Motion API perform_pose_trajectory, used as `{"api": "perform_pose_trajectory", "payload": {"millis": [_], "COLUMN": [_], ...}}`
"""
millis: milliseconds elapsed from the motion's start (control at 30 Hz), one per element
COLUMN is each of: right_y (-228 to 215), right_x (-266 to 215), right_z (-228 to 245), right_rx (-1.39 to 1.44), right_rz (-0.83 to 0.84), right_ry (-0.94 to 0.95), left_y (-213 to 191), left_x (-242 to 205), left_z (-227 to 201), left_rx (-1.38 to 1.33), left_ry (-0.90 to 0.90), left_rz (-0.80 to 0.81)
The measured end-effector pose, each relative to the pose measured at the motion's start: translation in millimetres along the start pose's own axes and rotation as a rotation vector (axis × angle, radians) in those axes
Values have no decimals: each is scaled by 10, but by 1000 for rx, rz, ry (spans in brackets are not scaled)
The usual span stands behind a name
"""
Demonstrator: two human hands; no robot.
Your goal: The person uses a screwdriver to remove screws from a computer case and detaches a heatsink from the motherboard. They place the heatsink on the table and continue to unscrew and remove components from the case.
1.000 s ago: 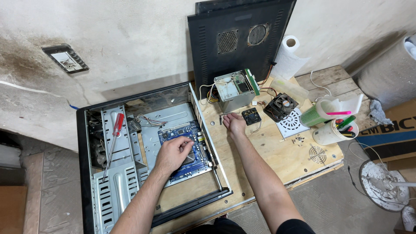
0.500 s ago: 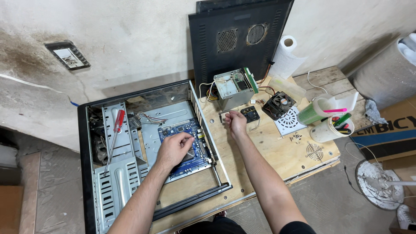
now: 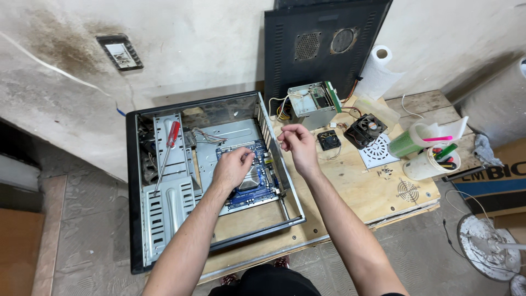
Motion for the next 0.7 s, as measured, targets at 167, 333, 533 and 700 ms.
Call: {"api": "perform_pose_trajectory", "payload": {"millis": [167,333,533,700], "right_y": [527,945,974,923], "right_x": [-176,-336,-482,-482], "right_z": [41,-294,-718,-964], "right_rx": [-755,-1291,-1641,-1764], "right_rz": [434,834,1097,1120], "right_ry": [-330,-441,-444,-412], "left_y": [-232,-388,-442,-427], "left_x": [58,66,25,49], "left_z": [-7,83,-6,53], "left_rx": [16,-154,-167,-159], "left_ry": [-245,-307,-271,-269], "left_rz": [-91,-250,-308,-319]}}
Point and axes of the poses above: each hand's wrist, its own x-axis towards the middle knuckle, its own y-axis out of the palm, z = x × y, the point moved 2 cm from there along x, towards the middle knuckle, and after that the axes turned 3 degrees about -y, right-handed, at the moved point
